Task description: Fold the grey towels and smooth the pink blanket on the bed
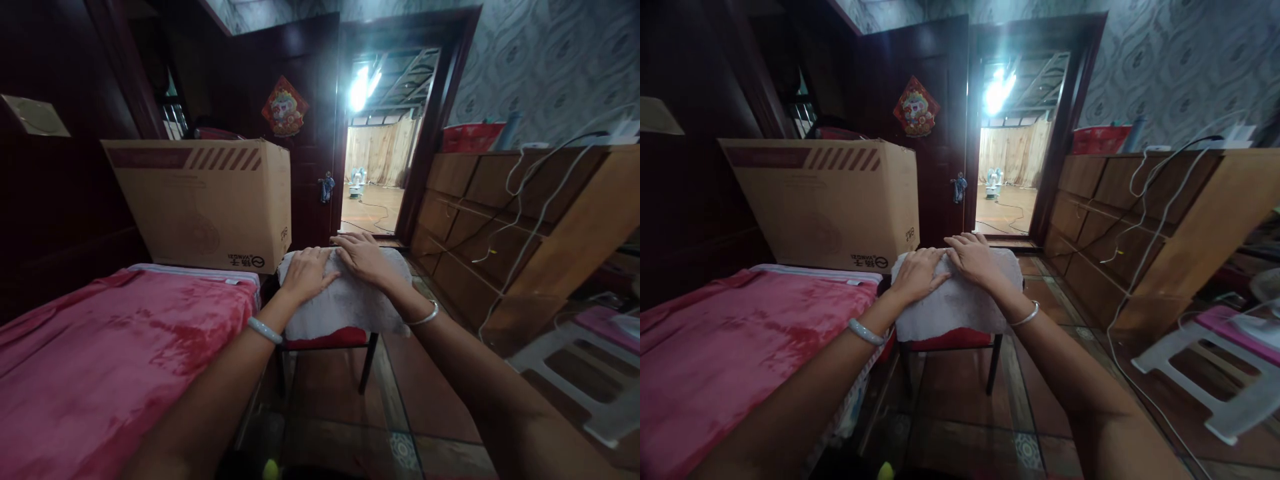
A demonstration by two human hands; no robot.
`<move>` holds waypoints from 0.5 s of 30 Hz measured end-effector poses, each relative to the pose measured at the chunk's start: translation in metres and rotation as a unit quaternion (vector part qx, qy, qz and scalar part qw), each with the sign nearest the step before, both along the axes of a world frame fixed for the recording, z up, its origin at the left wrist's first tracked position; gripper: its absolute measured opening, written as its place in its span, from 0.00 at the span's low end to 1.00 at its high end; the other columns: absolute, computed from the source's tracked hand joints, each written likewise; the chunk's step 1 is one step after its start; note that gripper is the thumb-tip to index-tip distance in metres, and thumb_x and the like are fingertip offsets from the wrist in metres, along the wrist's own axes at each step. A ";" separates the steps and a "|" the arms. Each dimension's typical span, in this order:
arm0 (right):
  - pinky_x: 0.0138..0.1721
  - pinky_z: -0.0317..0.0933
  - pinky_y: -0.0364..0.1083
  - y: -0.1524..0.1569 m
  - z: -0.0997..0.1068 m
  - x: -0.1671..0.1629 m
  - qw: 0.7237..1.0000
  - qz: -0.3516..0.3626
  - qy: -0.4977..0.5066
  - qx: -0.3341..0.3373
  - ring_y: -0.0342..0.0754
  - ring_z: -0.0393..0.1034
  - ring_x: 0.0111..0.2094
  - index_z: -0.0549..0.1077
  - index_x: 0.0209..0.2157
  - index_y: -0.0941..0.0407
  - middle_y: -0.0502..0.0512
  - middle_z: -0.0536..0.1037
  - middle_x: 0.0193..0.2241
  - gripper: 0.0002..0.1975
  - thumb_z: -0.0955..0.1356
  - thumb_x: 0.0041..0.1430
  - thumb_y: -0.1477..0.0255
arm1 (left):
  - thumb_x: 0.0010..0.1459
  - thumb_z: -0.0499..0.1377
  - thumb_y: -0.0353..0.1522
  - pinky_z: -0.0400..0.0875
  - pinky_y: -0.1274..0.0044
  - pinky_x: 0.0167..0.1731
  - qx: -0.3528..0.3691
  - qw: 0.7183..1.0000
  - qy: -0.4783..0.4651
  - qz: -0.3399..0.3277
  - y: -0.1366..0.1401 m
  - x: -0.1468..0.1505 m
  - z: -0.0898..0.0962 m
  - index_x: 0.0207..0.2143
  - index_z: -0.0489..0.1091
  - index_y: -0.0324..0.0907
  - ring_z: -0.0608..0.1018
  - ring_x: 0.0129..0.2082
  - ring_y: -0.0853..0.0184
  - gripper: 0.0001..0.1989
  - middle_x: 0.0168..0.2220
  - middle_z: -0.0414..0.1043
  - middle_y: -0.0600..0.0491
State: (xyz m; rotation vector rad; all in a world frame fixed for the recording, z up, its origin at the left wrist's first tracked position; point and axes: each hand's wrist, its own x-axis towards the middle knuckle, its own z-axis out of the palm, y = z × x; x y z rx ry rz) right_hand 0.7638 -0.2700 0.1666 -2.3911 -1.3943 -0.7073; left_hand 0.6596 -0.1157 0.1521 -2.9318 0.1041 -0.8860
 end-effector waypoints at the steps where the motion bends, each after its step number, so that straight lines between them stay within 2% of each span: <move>1: 0.60 0.56 0.54 0.004 0.002 0.000 1.000 0.002 0.009 -0.017 0.55 0.67 0.59 0.70 0.62 0.55 0.60 0.76 0.58 0.23 0.56 0.74 0.64 | 0.64 0.57 0.47 0.66 0.64 0.51 0.000 1.000 0.001 -0.005 0.000 -0.001 0.000 0.58 0.66 0.43 0.73 0.52 0.55 0.25 0.52 0.73 0.45; 4: 0.55 0.60 0.52 0.011 0.000 0.001 0.998 0.002 0.033 -0.055 0.54 0.72 0.54 0.72 0.60 0.55 0.60 0.77 0.56 0.23 0.55 0.74 0.64 | 0.63 0.57 0.48 0.66 0.64 0.54 0.007 1.000 0.003 -0.016 0.003 -0.006 -0.001 0.59 0.65 0.42 0.72 0.54 0.55 0.28 0.53 0.72 0.43; 6: 0.55 0.61 0.52 0.013 -0.005 0.002 0.999 0.000 0.021 -0.049 0.55 0.72 0.54 0.72 0.60 0.56 0.61 0.77 0.56 0.24 0.55 0.74 0.64 | 0.62 0.57 0.50 0.64 0.62 0.57 -0.005 1.000 -0.001 -0.009 0.011 -0.011 -0.004 0.61 0.65 0.42 0.72 0.55 0.53 0.32 0.54 0.72 0.42; 8: 0.55 0.61 0.53 0.012 -0.009 0.003 0.999 -0.001 0.005 -0.039 0.56 0.72 0.54 0.72 0.61 0.57 0.61 0.77 0.56 0.24 0.55 0.74 0.64 | 0.61 0.57 0.51 0.62 0.60 0.59 -0.065 0.998 -0.010 0.001 0.026 -0.015 -0.007 0.62 0.65 0.42 0.71 0.58 0.51 0.33 0.57 0.71 0.41; 10: 0.56 0.60 0.54 0.011 -0.012 0.002 0.999 -0.002 -0.006 -0.032 0.57 0.72 0.53 0.72 0.61 0.57 0.61 0.78 0.55 0.25 0.55 0.74 0.64 | 0.63 0.54 0.51 0.64 0.62 0.59 -0.192 0.981 -0.014 0.009 0.050 -0.016 -0.009 0.58 0.70 0.42 0.71 0.59 0.52 0.29 0.57 0.73 0.42; 11: 0.56 0.60 0.55 0.011 -0.012 0.002 1.000 -0.003 -0.008 -0.029 0.57 0.72 0.53 0.72 0.60 0.57 0.61 0.78 0.55 0.25 0.55 0.74 0.64 | 0.64 0.52 0.51 0.66 0.64 0.56 -0.273 0.962 -0.004 0.014 0.063 -0.014 -0.009 0.53 0.73 0.41 0.74 0.56 0.52 0.27 0.53 0.76 0.42; 13: 0.56 0.60 0.55 0.011 -0.012 0.000 1.000 -0.004 -0.008 -0.026 0.57 0.72 0.53 0.72 0.60 0.56 0.61 0.78 0.54 0.25 0.55 0.73 0.65 | 0.62 0.53 0.54 0.71 0.66 0.47 -0.432 0.901 0.038 0.033 0.090 -0.007 -0.007 0.39 0.78 0.41 0.79 0.46 0.51 0.28 0.40 0.80 0.42; 15: 0.55 0.61 0.55 0.012 -0.011 -0.002 1.000 -0.008 -0.005 -0.025 0.57 0.72 0.53 0.72 0.61 0.56 0.61 0.78 0.55 0.25 0.54 0.73 0.65 | 0.55 0.59 0.57 0.73 0.67 0.36 -0.548 0.833 0.060 0.039 0.110 0.004 -0.006 0.28 0.77 0.41 0.81 0.35 0.51 0.27 0.27 0.77 0.43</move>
